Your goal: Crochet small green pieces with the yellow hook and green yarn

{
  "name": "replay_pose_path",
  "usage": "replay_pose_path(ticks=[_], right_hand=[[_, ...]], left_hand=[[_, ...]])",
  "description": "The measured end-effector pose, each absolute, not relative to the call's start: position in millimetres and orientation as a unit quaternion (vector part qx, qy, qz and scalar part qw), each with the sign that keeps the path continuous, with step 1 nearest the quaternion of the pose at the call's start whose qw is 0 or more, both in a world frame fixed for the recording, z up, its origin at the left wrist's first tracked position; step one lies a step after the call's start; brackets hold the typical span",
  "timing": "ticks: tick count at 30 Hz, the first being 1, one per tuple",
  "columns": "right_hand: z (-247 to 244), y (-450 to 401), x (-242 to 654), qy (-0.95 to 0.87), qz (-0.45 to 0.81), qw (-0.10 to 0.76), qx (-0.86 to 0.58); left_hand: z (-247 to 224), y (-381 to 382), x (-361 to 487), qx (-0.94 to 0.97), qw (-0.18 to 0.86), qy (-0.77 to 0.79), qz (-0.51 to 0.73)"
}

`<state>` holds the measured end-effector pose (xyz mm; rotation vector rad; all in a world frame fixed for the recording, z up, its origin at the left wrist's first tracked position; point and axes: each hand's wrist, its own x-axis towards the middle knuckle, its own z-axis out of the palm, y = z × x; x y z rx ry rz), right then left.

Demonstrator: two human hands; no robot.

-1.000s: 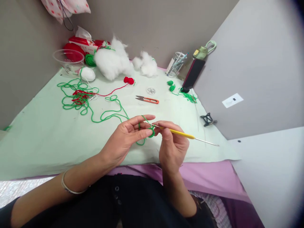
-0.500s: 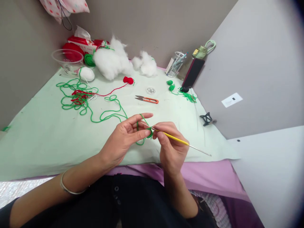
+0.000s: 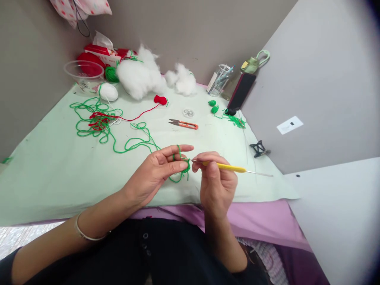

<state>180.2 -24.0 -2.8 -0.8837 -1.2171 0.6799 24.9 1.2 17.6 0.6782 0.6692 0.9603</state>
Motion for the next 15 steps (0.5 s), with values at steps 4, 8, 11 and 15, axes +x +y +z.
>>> replay_pose_path(ticks=[4,8,11,15], right_hand=[[-4.7,-22.8,176.6,-0.571,0.28,0.66,-0.399],[-5.3,-23.5,176.5,-0.565,0.302,0.663,-0.386],[-5.3,-24.1,176.6,-0.568,0.307,0.664,-0.378],[-5.1,-24.8,178.5,-0.591,0.278,0.648,-0.393]], left_hand=[[15.2,-2.5,27.7,0.353,0.759,0.305,0.453],[17.6,-2.9,28.2,0.346,0.76,0.306,0.457],[19.5,-2.0,28.4,0.319,0.774,0.305,0.455],[18.9,0.3,27.2,0.279,0.799,0.308,0.435]])
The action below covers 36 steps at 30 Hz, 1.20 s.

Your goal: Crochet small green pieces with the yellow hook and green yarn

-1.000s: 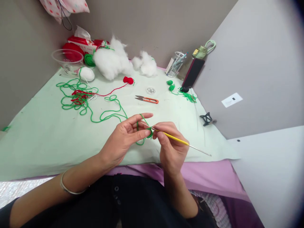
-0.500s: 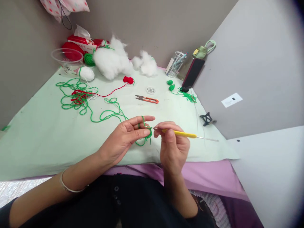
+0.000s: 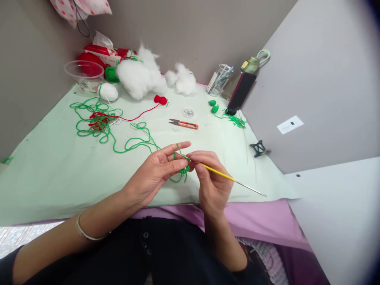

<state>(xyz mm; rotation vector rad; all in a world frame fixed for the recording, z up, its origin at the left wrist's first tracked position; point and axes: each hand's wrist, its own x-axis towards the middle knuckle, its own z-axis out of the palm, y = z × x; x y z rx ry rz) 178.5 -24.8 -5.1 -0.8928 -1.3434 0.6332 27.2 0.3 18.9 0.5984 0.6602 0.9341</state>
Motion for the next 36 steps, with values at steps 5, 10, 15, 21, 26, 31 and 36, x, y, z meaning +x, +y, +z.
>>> replay_pose_path(ticks=[5,10,15,21,26,31,36], right_hand=[[-3,-22,186,-0.504,0.34,0.695,-0.384],[-3,-20,185,-0.476,0.395,0.703,-0.35],[-6,-22,181,-0.543,0.314,0.683,-0.375],[-3,-21,187,-0.506,0.37,0.688,-0.366],[-1,-21,189,-0.511,0.375,0.686,-0.357],[1,-27,191,-0.58,0.297,0.674,-0.349],[3,-32,192,-0.671,0.148,0.628,-0.366]], left_hand=[[20,4,22,0.258,0.823,0.299,0.407],[20,2,22,0.312,0.796,0.301,0.423],[16,-1,26,0.374,0.75,0.299,0.457],[18,-1,23,0.411,0.727,0.31,0.455],[19,-1,23,0.434,0.708,0.324,0.453],[15,-2,21,0.448,0.698,0.327,0.454],[15,-3,21,0.472,0.674,0.34,0.456]])
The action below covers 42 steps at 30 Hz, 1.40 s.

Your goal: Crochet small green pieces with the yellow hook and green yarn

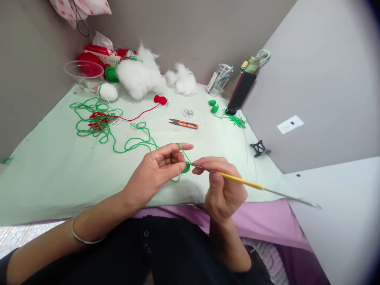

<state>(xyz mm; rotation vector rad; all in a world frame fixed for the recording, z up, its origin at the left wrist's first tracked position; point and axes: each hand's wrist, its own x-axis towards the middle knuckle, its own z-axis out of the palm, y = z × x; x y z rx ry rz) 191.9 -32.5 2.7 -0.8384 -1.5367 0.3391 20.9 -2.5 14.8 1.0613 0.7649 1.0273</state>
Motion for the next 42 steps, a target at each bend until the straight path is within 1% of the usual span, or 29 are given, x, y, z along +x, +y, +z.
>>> replay_pose_path(ticks=[4,9,15,21,24,27,30,36,40,42], right_hand=[[-2,-33,191,-0.714,0.057,0.598,-0.359],[-9,-34,188,-0.718,-0.012,0.6,-0.351],[-8,-33,187,-0.702,0.026,0.621,-0.347],[-13,-32,188,-0.726,-0.014,0.595,-0.345],[-16,-31,187,-0.721,-0.028,0.604,-0.339],[-17,-30,186,-0.697,0.013,0.628,-0.346],[-16,-29,185,-0.691,0.048,0.633,-0.346],[-19,-24,181,-0.682,0.057,0.654,-0.324],[-19,-24,183,-0.686,0.064,0.643,-0.334],[-22,-26,184,-0.693,0.036,0.627,-0.353]], left_hand=[[18,-3,22,0.482,0.647,0.363,0.467],[20,-4,24,0.473,0.645,0.371,0.471],[21,-3,23,0.482,0.64,0.365,0.475],[22,-4,24,0.484,0.624,0.384,0.479],[23,-6,25,0.483,0.622,0.39,0.477],[23,-7,26,0.48,0.621,0.393,0.478],[23,-8,26,0.483,0.613,0.398,0.483],[21,-5,24,0.469,0.638,0.391,0.469],[21,-3,22,0.477,0.633,0.384,0.473],[21,-3,21,0.475,0.634,0.385,0.473]])
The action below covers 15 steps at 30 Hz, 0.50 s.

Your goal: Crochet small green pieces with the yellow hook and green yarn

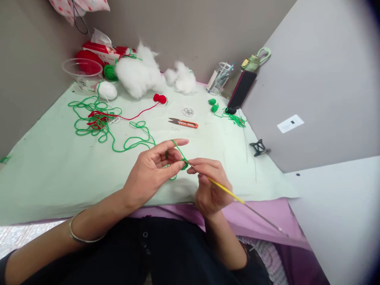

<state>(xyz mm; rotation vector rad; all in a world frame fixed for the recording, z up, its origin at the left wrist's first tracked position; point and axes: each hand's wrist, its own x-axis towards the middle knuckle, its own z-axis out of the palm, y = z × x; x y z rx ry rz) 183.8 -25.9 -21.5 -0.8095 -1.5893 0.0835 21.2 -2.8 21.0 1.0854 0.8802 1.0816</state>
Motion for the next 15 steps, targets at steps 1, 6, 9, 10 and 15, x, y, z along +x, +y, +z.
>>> replay_pose_path(ticks=[1,6,9,10,15], right_hand=[[-23,-27,184,-0.699,0.013,0.614,-0.366],[-31,-28,181,-0.727,-0.14,0.55,-0.387],[-23,-27,180,-0.709,-0.079,0.586,-0.385],[-19,-27,179,-0.69,-0.027,0.61,-0.388],[-2,-25,177,-0.592,0.198,0.691,-0.365]], left_hand=[[21,-3,21,0.469,0.643,0.384,0.468],[19,-2,22,0.38,0.744,0.347,0.426],[19,1,21,0.299,0.805,0.318,0.403],[20,3,20,0.292,0.806,0.317,0.407],[22,2,20,0.38,0.732,0.328,0.461]])
